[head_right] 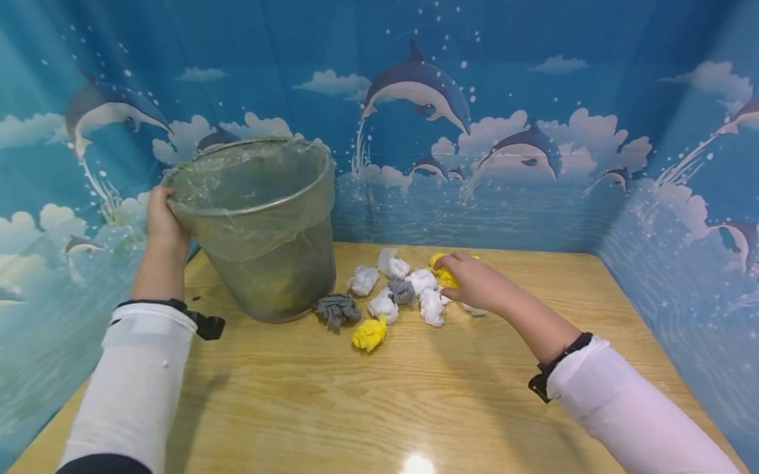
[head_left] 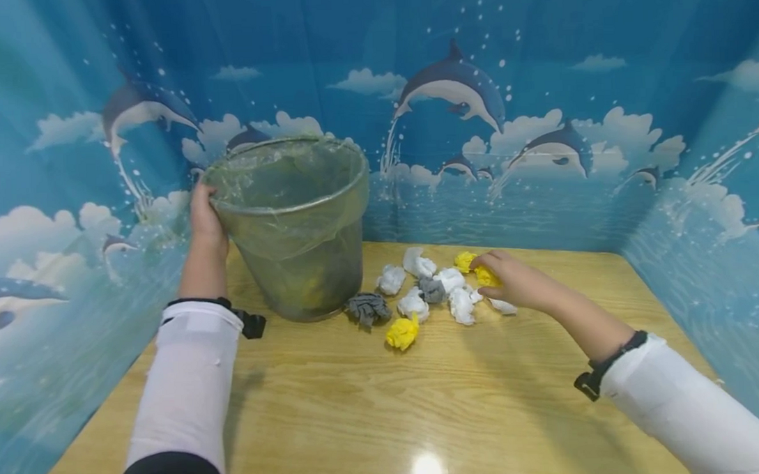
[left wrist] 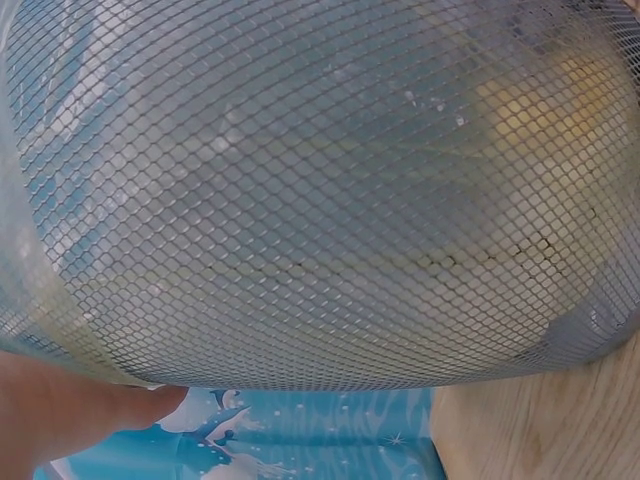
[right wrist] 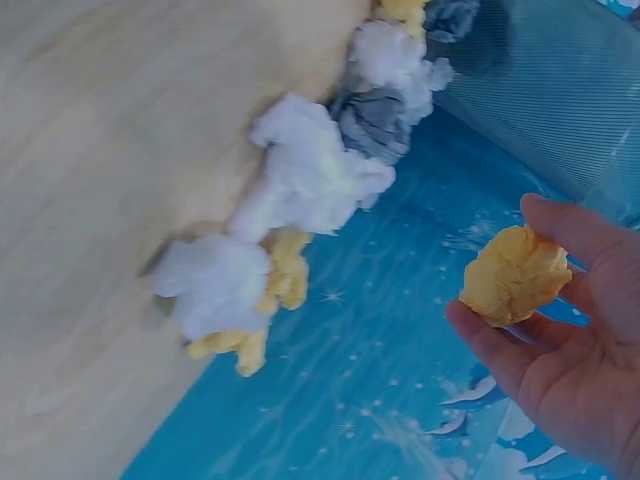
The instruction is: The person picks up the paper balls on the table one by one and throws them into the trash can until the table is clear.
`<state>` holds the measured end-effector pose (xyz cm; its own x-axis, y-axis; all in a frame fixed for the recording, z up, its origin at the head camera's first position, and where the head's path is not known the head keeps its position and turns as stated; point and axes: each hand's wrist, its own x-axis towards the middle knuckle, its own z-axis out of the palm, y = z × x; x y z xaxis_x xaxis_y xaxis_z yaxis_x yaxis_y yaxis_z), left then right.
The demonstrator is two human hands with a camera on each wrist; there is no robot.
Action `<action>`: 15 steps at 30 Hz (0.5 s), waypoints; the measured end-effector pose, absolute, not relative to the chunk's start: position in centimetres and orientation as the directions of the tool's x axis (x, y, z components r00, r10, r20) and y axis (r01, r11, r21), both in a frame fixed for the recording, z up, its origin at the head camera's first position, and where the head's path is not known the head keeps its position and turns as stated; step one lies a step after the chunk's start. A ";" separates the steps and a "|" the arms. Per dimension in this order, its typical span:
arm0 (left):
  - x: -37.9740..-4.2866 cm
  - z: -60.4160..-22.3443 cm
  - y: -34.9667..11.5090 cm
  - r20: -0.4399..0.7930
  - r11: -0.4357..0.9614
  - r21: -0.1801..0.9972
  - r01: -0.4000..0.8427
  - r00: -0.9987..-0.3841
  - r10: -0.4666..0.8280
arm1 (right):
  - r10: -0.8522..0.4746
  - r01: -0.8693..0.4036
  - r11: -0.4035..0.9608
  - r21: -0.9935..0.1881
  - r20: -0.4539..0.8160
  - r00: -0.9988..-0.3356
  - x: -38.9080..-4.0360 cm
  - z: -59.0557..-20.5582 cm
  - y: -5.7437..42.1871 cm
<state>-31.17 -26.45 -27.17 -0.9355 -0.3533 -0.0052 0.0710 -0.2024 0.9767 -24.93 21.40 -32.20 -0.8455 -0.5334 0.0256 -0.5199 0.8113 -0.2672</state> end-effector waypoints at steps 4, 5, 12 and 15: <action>-31.2 -27.2 -26.5 -0.015 -0.212 0.975 0.064 -0.935 -0.355 | -0.524 -0.512 0.818 -0.263 0.029 -0.851 -25.7 -31.2 20.3; -31.2 -27.2 -26.6 -0.017 -0.212 0.975 0.063 -0.935 -0.354 | -0.526 -0.517 0.816 -0.257 0.038 -0.849 -25.9 -30.9 20.0; -31.1 -27.1 -26.7 -0.024 -0.221 0.974 0.057 -0.937 -0.348 | -0.534 -0.530 0.815 -0.235 0.052 -0.844 -27.1 -28.7 17.9; -30.9 -27.1 -26.8 -0.044 -0.230 0.972 0.042 -0.933 -0.357 | -0.540 -0.535 0.810 -0.241 0.049 -0.840 -27.6 -27.8 17.0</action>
<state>-30.94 -26.76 -27.10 -0.9332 -0.3567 -0.0437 0.0423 -0.2298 0.9723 -27.64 16.96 -27.84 -0.8402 -0.5401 0.0488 -0.5347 0.8101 -0.2405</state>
